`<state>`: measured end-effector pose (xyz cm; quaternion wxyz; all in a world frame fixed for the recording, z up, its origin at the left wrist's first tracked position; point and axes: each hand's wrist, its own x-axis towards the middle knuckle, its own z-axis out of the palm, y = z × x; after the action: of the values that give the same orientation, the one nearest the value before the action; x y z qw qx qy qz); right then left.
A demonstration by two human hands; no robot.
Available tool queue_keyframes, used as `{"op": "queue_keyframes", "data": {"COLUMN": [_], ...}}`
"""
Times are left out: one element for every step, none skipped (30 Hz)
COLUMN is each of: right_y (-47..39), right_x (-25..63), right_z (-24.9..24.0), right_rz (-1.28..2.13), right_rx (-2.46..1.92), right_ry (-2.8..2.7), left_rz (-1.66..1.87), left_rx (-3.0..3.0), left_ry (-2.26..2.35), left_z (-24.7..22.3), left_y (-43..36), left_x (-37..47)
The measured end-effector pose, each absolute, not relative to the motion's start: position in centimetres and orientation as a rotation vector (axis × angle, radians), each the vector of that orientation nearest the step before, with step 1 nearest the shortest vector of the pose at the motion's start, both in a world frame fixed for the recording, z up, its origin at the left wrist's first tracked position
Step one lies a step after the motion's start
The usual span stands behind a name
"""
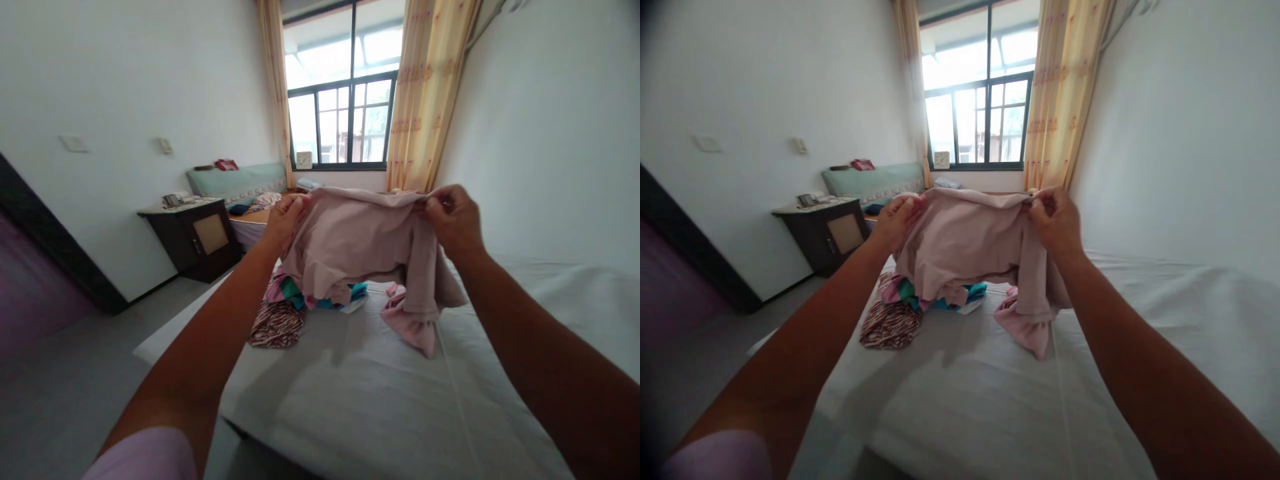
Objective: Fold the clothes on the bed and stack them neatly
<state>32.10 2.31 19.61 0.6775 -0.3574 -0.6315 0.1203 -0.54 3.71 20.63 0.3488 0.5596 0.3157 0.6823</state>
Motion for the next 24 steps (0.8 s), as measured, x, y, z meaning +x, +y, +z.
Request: {"op": "queue_keyframes", "data": {"right_y": [2.2,2.1,1.9,1.8,1.7,1.6,1.5,1.4,1.3,1.0,0.7,0.3,-0.2,-0.7,-1.1,-1.5,-1.9,-2.2,-2.3,-2.4,-2.5,-2.5,-2.4,-2.4], "right_x": [31.7,31.6,31.8,32.3,33.1,34.0,35.0,36.0,36.9,37.6,38.1,38.3,38.2,38.0,37.6,37.2,36.8,36.4,36.1,35.9,35.7,35.6,35.6,35.7], "right_z": [18.6,17.6,16.6,15.6,14.6,13.7,12.8,12.0,11.4,10.8,10.2,9.7,9.2,8.6,8.0,7.4,6.7,6.0,5.4,5.0,4.7,4.6,4.7,5.1], "right_rz": [0.345,0.428,0.498,0.54,0.554,0.557,0.573,0.617,0.69,0.781,0.872,0.936,0.938,0.859,0.716,0.542,0.372,0.238,0.155,0.117,0.1,0.089,0.077,0.056], "right_rx": [-0.847,-0.903,-0.965,-1.029,-1.094,-1.166,-1.245,-1.325,-1.402,-1.467,-1.513,-1.545,-1.576,-1.615,-1.659,-1.697,-1.72,-1.729,-1.733,-1.736,-1.744,-1.755,-1.769,-1.787], "right_ry": [-1.575,-1.741,-1.895,-2.018,-2.111,-2.186,-2.257,-2.325,-2.391,-2.45,-2.503,-2.558,-2.615,-2.668,-2.708,-2.727,-2.724,-2.7,-2.668,-2.643,-2.626,-2.618,-2.619,-2.623], "left_rz": [1.707,1.637,1.578,1.513,1.397,1.213,0.999,0.82,0.683,0.59,0.539,0.517,0.508,0.505,0.503,0.503,0.501,0.496,0.489,0.479,0.465,0.453,0.445,0.445], "left_rx": [1.484,1.505,1.522,1.541,1.558,1.588,1.638,1.704,1.763,1.812,1.858,1.899,1.933,1.965,1.989,2.001,2.0,1.991,1.978,1.964,1.953,1.949,1.946,1.944], "left_ry": [0.904,1.024,1.171,1.333,1.503,1.661,1.785,1.872,1.921,1.94,1.954,1.973,2.001,2.04,2.084,2.122,2.148,2.16,2.165,2.168,2.17,2.174,2.177,2.181], "left_z": [19.9,18.8,17.5,16.0,14.3,12.6,11.0,9.5,8.2,7.0,6.1,5.3,4.8,4.5,4.3,4.2,4.1,4.1,4.2,4.2,4.2,4.3,4.3,4.3], "left_y": [3.3,2.6,1.9,1.1,0.3,-0.5,-1.1,-1.7,-2.0,-2.2,-2.3,-2.2,-2.0,-1.8,-1.6,-1.4,-1.3,-1.2,-1.2,-1.2,-1.3,-1.5,-1.6,-1.8], "left_x": [-2.0,-3.5,-5.3,-7.1,-8.9,-10.6,-12.1,-13.4,-14.4,-15.0,-15.4,-15.6,-15.6,-15.5,-15.4,-15.3,-15.3,-15.2,-15.2,-15.2,-15.3,-15.3,-15.4,-15.5]}}
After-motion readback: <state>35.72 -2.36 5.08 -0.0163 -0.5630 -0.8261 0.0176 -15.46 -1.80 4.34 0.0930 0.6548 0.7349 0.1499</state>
